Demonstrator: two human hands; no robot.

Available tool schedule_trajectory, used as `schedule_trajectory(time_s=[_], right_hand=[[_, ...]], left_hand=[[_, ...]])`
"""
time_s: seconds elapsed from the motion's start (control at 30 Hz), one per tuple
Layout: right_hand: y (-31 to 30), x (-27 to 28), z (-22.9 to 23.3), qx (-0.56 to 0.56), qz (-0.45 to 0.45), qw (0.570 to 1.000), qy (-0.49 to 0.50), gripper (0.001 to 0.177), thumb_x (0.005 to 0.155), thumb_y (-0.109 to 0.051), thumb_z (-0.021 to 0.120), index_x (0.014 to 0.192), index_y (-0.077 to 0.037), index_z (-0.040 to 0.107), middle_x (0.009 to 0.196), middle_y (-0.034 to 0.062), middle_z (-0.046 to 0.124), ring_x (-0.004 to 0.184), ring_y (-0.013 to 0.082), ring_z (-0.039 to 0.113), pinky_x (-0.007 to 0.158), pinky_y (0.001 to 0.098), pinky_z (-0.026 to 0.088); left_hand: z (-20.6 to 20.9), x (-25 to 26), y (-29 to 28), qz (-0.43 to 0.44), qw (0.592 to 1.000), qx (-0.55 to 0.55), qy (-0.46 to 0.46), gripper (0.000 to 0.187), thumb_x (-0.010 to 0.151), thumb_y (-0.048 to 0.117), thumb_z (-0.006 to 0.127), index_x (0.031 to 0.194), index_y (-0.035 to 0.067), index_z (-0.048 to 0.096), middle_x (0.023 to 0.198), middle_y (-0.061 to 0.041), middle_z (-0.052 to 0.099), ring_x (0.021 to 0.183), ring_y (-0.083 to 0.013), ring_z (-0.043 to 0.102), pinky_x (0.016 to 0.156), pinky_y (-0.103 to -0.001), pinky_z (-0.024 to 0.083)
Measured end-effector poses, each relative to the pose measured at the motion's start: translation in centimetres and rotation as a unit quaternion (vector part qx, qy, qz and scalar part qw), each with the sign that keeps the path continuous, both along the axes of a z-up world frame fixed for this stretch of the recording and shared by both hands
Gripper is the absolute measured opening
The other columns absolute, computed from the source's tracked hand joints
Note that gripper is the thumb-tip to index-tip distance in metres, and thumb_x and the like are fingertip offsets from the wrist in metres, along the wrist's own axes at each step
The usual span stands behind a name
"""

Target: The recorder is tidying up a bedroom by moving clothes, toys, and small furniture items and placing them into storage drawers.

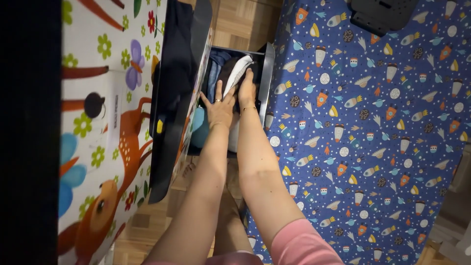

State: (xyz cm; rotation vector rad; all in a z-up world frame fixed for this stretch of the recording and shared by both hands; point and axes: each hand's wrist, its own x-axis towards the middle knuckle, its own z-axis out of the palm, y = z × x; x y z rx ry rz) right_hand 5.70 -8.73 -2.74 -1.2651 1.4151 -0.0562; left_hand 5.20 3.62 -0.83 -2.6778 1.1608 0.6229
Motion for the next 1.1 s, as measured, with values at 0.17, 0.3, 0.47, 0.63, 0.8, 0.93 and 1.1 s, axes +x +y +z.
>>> schedule_trajectory(time_s=[0.17, 0.3, 0.47, 0.63, 0.8, 0.93, 1.1], right_hand=[[1.8, -0.3, -1.3, -0.071, -0.018, 0.997, -0.014, 0.088, 0.083, -0.055, 0.063, 0.135, 0.015, 0.052, 0.137, 0.0325, 0.057, 0.134, 0.0394, 0.053, 0.112, 0.0381, 0.038], [5.4, -7.4, 5.5, -0.24, 0.169, 0.948, -0.124, 0.07, 0.091, -0.029, 0.076, 0.145, 0.011, 0.053, 0.155, 0.0339, 0.036, 0.148, 0.0417, 0.033, 0.118, 0.0446, 0.027], [2.1, -14.0, 6.2, -0.197, -0.005, 0.963, -0.185, 0.044, 0.108, -0.039, 0.059, 0.121, 0.002, 0.065, 0.122, 0.0117, 0.06, 0.115, 0.0233, 0.053, 0.103, 0.0373, 0.044], [3.9, -13.7, 6.9, 0.074, -0.038, 0.968, -0.239, 0.045, 0.106, -0.042, 0.041, 0.118, -0.007, 0.068, 0.107, -0.0012, 0.071, 0.104, 0.0116, 0.062, 0.095, 0.031, 0.048], [5.4, -15.6, 2.1, -0.017, 0.205, 0.911, -0.358, 0.053, 0.106, -0.035, 0.055, 0.147, -0.004, 0.042, 0.143, 0.0074, 0.049, 0.131, 0.0168, 0.047, 0.111, 0.0335, 0.041], [8.2, -13.4, -5.1, -0.086, 0.275, 0.868, -0.405, 0.07, 0.099, -0.029, 0.067, 0.153, -0.006, 0.028, 0.143, 0.0089, 0.042, 0.128, 0.0213, 0.043, 0.11, 0.0356, 0.038], [12.2, -9.2, -20.8, 0.189, -0.072, 0.791, -0.577, 0.051, 0.111, -0.032, 0.061, 0.154, -0.011, 0.042, 0.136, 0.0063, 0.054, 0.115, 0.0168, 0.053, 0.104, 0.0321, 0.046]], left_hand=[[0.5, -1.4, 1.4, 0.076, 0.984, -0.156, 0.03, 0.042, 0.097, 0.016, 0.053, 0.138, 0.017, 0.057, 0.158, 0.004, 0.036, 0.154, -0.0289, 0.012, 0.115, -0.075, 0.012], [7.9, -2.7, 1.9, 0.324, 0.825, -0.436, 0.158, 0.031, 0.087, 0.006, 0.06, 0.117, 0.009, 0.061, 0.124, -0.012, 0.06, 0.123, -0.0333, 0.053, 0.104, -0.046, 0.045], [13.3, -3.9, 0.1, 0.211, 0.78, -0.584, 0.081, 0.013, 0.093, 0.004, 0.062, 0.104, 0.01, 0.065, 0.104, -0.011, 0.066, 0.104, -0.0336, 0.061, 0.095, -0.044, 0.045], [15.8, -5.0, -2.0, 0.182, 0.76, -0.613, 0.118, 0.007, 0.091, 0.005, 0.065, 0.097, 0.009, 0.065, 0.099, -0.01, 0.067, 0.098, -0.0316, 0.063, 0.089, -0.043, 0.048], [13.9, -6.1, -2.3, 0.181, 0.748, -0.61, 0.19, 0.012, 0.09, 0.0, 0.062, 0.1, 0.006, 0.065, 0.099, -0.011, 0.066, 0.098, -0.0321, 0.063, 0.088, -0.041, 0.05], [11.2, -5.3, -1.1, 0.197, 0.744, -0.611, 0.186, 0.013, 0.092, 0.0, 0.06, 0.102, 0.006, 0.065, 0.102, -0.011, 0.066, 0.101, -0.03, 0.065, 0.091, -0.04, 0.05], [12.8, -1.8, 2.5, 0.211, 0.77, -0.595, 0.094, 0.012, 0.09, 0.0, 0.064, 0.099, 0.007, 0.066, 0.102, -0.01, 0.07, 0.105, -0.0325, 0.064, 0.096, -0.042, 0.048]])
